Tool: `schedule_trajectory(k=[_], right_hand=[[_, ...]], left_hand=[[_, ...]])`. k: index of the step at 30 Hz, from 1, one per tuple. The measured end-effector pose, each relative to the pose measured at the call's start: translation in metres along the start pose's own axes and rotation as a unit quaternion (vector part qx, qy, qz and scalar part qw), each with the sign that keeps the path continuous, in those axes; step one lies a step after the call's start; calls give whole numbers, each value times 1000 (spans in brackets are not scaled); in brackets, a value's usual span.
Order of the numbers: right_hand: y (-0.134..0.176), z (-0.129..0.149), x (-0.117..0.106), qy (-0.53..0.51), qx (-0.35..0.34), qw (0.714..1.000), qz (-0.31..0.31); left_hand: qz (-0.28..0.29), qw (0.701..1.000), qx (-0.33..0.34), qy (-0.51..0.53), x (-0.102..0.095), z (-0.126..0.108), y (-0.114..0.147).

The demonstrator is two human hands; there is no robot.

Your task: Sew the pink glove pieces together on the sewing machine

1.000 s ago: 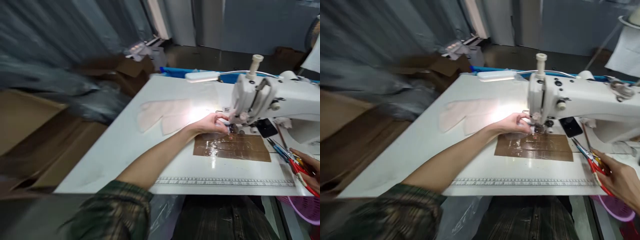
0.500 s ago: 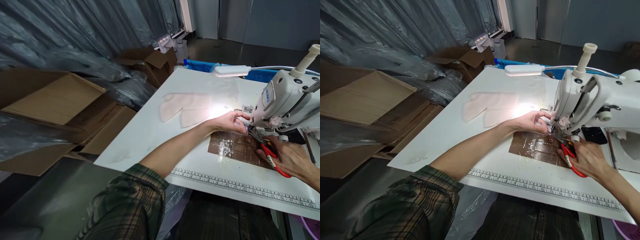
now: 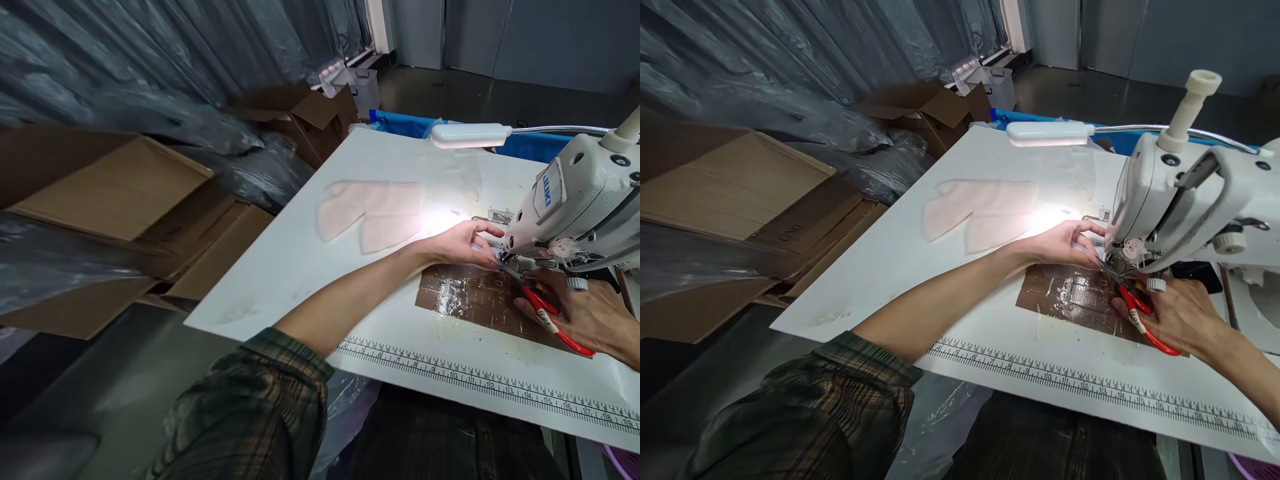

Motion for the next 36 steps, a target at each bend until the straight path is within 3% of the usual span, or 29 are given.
schedule_trajectory(k=[3,6,10,19,28,36], right_hand=[[1,8,8,63,-12,994,88],[3,10,9,95,-2,988,121],[4,9,10,91,-1,989,119],[1,9,8,-53,-6,993,102],[-1,11,7,82,-18,993,80],[-5,12,9,96,-3,991,94]], left_hand=[[-3,1000,-3,7,0,1,0],[-12,1000,-7,16,0,2,0],[-11,1000,-1,14,0,1,0],[-8,1000,-3,7,2,0,2],[-10,1000,6,-2,2,0,2],[-2,1000,1,6,5,-2,3]])
Point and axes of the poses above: each hand's wrist, its own y-axis away from the middle knuckle, its own x-axis out of the palm, z = x × y, the point moved 9 cm from there along -y, towards the middle knuckle, and after that the axes turned 4 degrees about -x, right-handed, at the moved point
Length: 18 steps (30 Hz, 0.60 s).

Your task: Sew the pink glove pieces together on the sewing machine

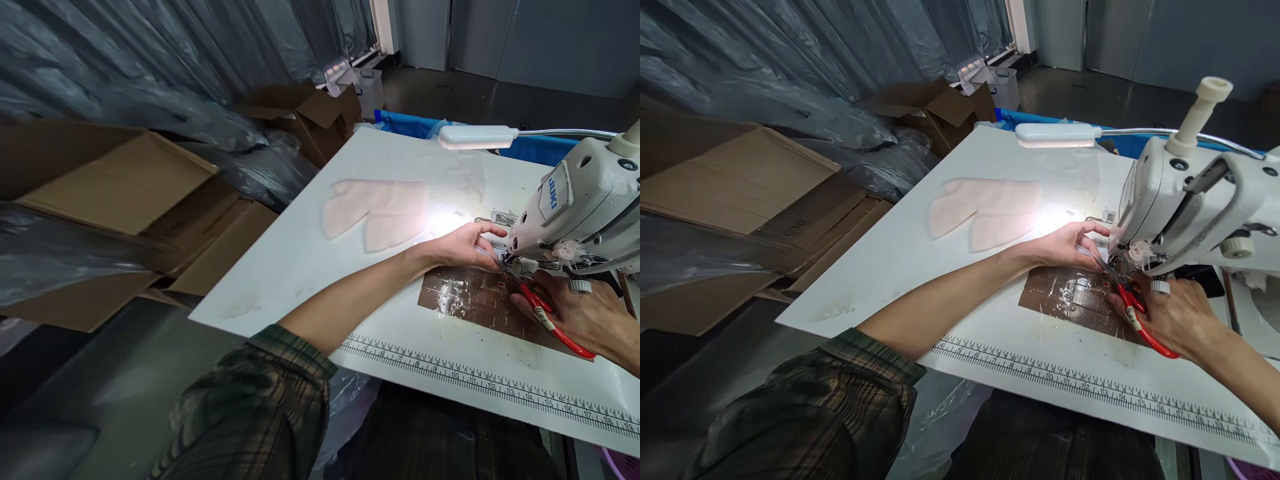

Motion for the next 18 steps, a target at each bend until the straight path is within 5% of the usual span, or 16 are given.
schedule_trajectory(k=[9,18], right_hand=[[-2,0,1,-50,-30,998,-4],[-5,10,-12,28,-45,998,-38]], left_hand=[[3,1000,0,-9,0,1,1],[21,1000,2,-12,1,4,-1]])
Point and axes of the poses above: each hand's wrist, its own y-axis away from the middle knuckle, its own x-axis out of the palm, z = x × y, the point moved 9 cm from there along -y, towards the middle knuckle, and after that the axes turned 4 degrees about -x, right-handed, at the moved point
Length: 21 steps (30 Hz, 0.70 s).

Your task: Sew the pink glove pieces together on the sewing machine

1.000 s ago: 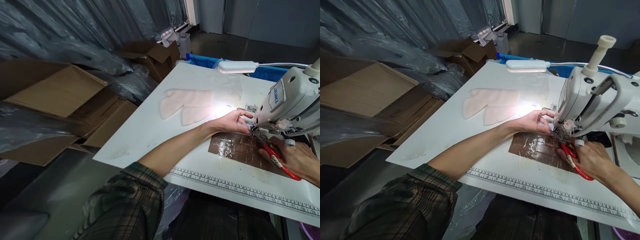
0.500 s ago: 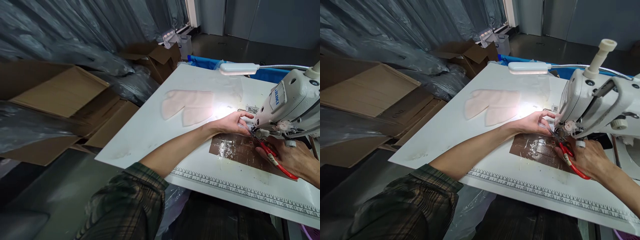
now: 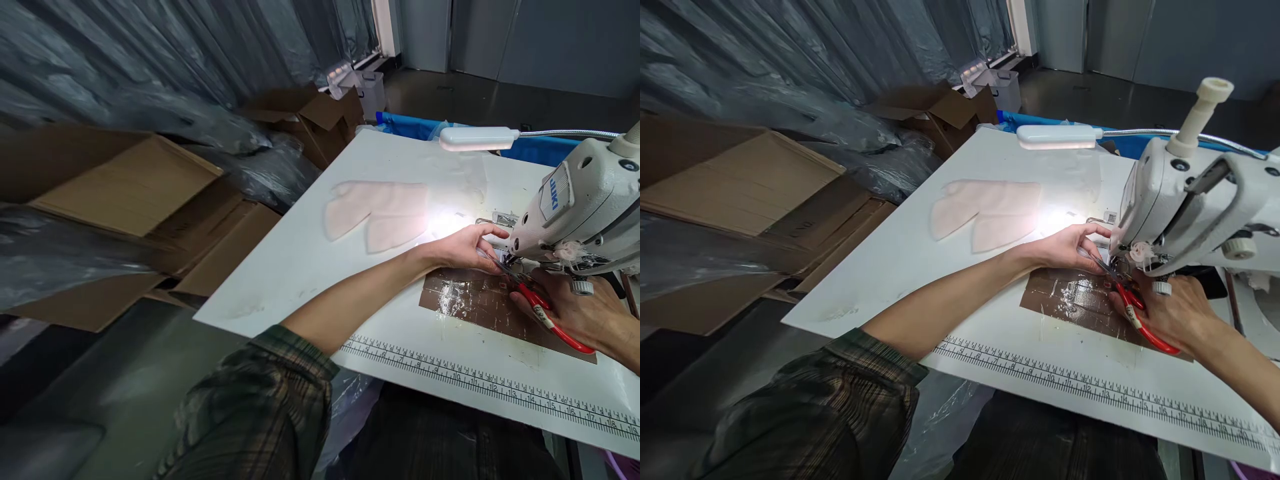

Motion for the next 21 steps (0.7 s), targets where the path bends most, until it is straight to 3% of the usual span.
schedule_trajectory(k=[4,10,13,21], right_hand=[[3,-1,3,6,12,1000,8],[17,-11,23,-20,64,992,111],[20,-14,21,14,87,986,139],[17,-6,11,59,76,988,119]], left_hand=[[-2,1000,-2,4,-2,-1,0],[13,1000,-3,20,-1,0,0],[19,1000,2,19,-1,1,-1],[-6,1000,-25,-12,-3,0,0]])
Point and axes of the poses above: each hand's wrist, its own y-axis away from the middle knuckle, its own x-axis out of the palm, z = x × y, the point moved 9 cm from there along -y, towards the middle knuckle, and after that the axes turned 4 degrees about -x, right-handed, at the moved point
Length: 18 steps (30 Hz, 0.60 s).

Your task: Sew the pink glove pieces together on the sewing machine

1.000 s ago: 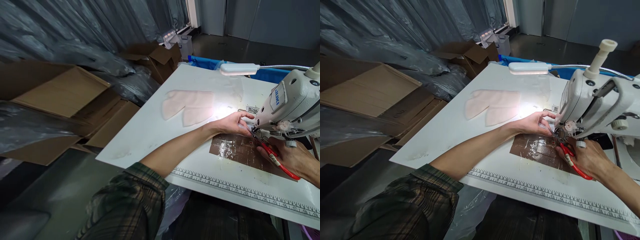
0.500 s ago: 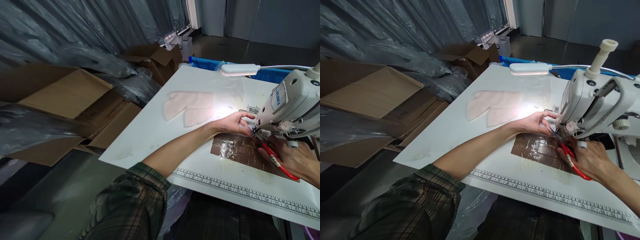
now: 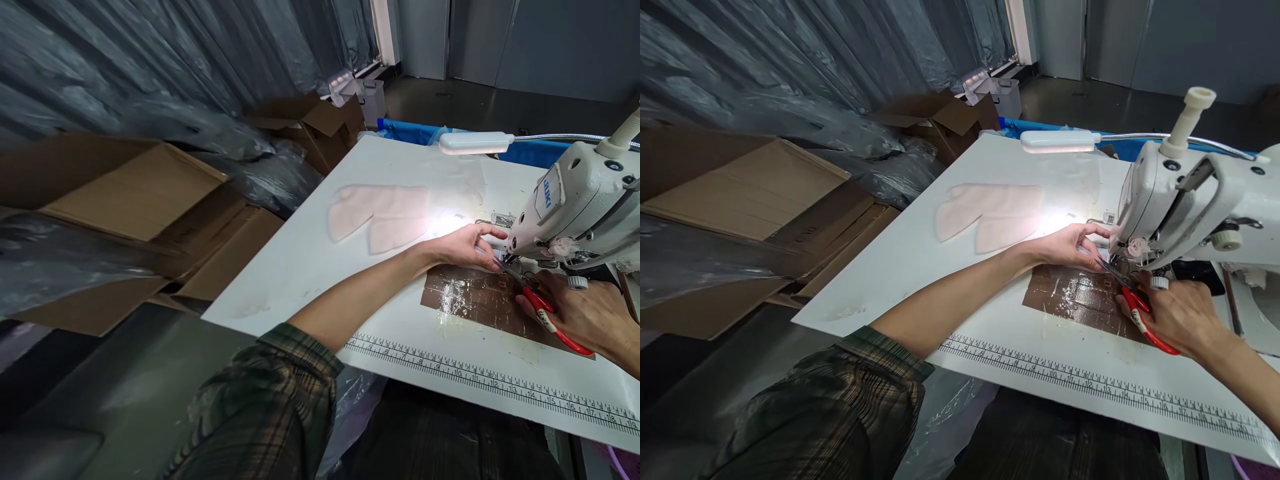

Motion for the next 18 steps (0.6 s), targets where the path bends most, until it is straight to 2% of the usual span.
schedule_trajectory(k=[9,15,18], right_hand=[[-8,5,-8,0,-20,999,-45],[-11,8,-8,-33,-39,994,-98],[-10,8,-7,-59,-29,995,-80]], left_hand=[[8,1000,11,-3,-1,-2,0],[8,1000,-3,13,2,-2,1],[6,1000,-5,12,1,-2,1]])
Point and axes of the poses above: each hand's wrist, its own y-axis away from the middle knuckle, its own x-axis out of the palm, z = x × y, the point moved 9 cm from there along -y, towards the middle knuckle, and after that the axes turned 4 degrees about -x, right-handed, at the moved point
